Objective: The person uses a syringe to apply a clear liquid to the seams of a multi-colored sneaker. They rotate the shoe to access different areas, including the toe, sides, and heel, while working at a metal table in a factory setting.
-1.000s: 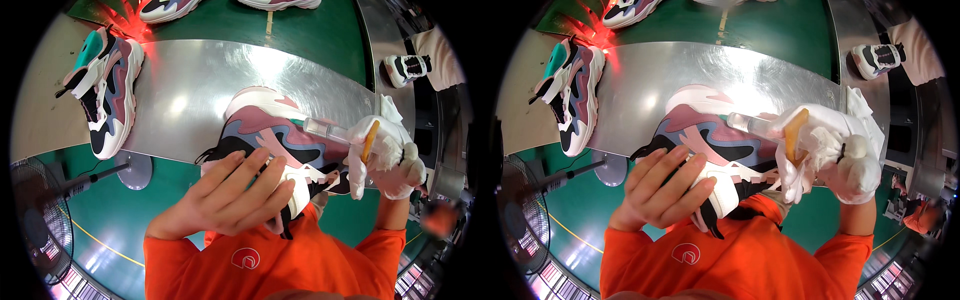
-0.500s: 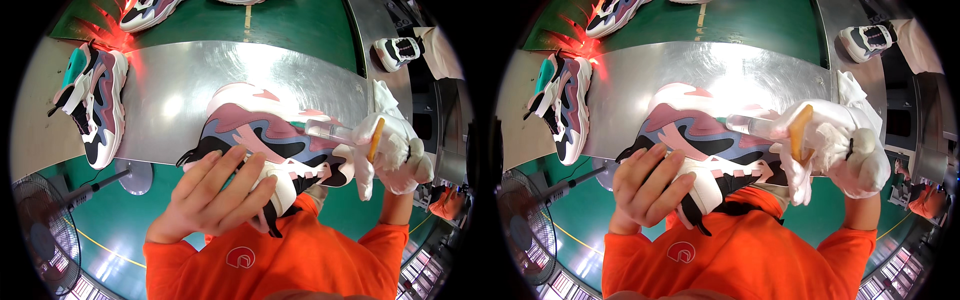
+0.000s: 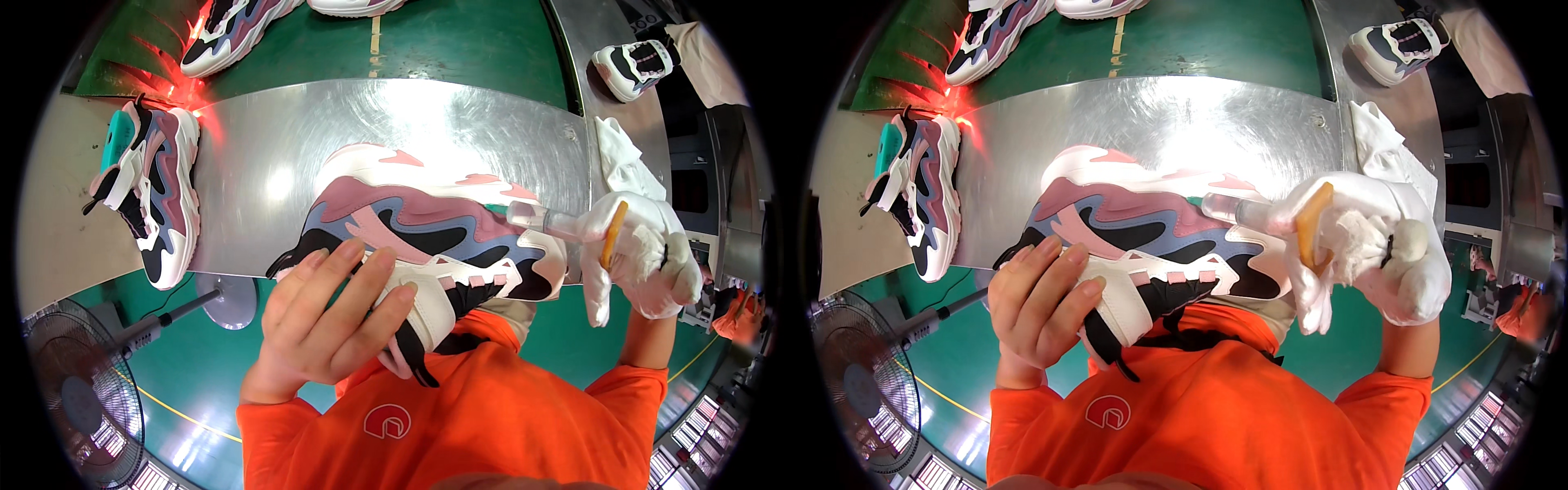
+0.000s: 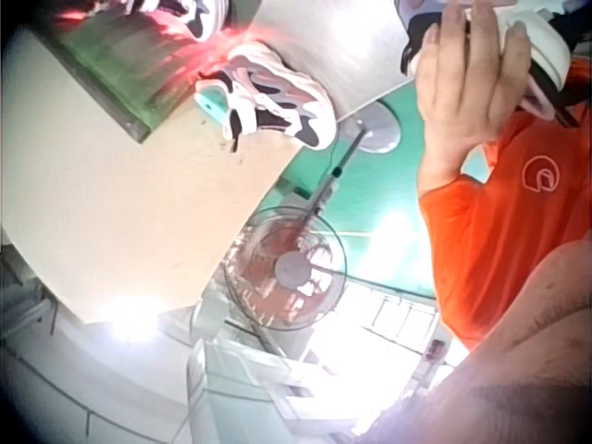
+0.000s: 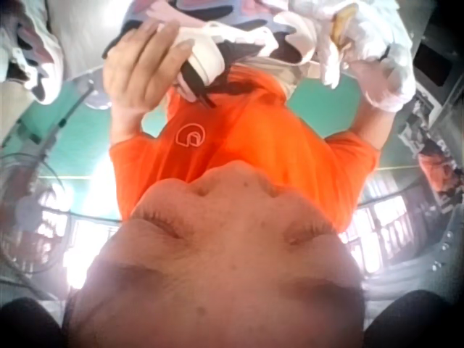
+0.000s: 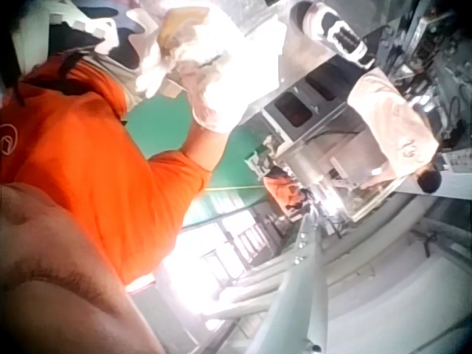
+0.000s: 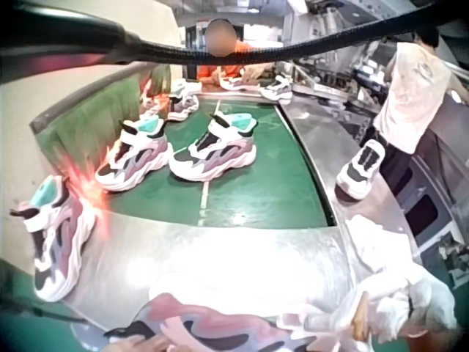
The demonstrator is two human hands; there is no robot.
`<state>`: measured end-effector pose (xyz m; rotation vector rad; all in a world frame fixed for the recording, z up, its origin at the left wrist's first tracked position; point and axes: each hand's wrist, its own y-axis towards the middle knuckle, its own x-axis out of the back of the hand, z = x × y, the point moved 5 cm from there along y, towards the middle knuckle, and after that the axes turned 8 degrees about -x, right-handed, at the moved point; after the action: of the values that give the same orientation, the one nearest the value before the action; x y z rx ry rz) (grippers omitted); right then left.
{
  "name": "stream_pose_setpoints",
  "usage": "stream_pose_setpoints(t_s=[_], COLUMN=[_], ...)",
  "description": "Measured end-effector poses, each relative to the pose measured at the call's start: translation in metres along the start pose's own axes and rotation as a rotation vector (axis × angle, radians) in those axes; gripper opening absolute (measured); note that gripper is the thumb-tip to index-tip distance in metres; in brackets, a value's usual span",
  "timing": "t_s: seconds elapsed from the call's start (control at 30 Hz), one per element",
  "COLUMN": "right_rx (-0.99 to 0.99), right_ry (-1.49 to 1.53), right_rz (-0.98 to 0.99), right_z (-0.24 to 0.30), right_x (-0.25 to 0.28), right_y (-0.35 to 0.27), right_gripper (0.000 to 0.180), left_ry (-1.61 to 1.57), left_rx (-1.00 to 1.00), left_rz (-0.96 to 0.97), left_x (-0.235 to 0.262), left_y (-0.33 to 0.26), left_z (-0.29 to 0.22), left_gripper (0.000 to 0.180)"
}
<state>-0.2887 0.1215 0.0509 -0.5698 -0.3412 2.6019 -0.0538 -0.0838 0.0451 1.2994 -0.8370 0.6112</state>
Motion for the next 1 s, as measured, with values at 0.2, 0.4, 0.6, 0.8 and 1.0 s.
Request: stream_pose_setpoints(t_s=[0.2,0.4,0.6,0.8,1.0], right_rx=[0.034,0.118,0.203,0.040,0.087], right_ry=[0.041,0.123,0.128,0.184,0.379], right_rz=[-0.005,-0.027,-0.232,-0.031,0.005], right_z=[-0.005,-0.019,-0.040,-0.024,-0.043], right_x=[0.008,0.027,0.047,0.013,0.025], right_y=[-0.010,-0.025,-0.044,-0.028,-0.039], right_gripper=[0.097,0.096,0.098,0.105,0.107], left_ry=[0.011,-0.003,0.017,0.042,0.083], left_rx=[0.021,0.026,0.017,0.017,0.040], left_rz=[0.004,0.010,0.009,0.016,0.028], left_x=[-0.001,0.000,0.001,-0.001,-0.003], left_y=[0.003,0.005,0.010,0.013,0.013], left_z=[0.000,0.000,-0.001,-0.005,-0.021], left_gripper=[0.018,0.017,0.018,0.020,0.019])
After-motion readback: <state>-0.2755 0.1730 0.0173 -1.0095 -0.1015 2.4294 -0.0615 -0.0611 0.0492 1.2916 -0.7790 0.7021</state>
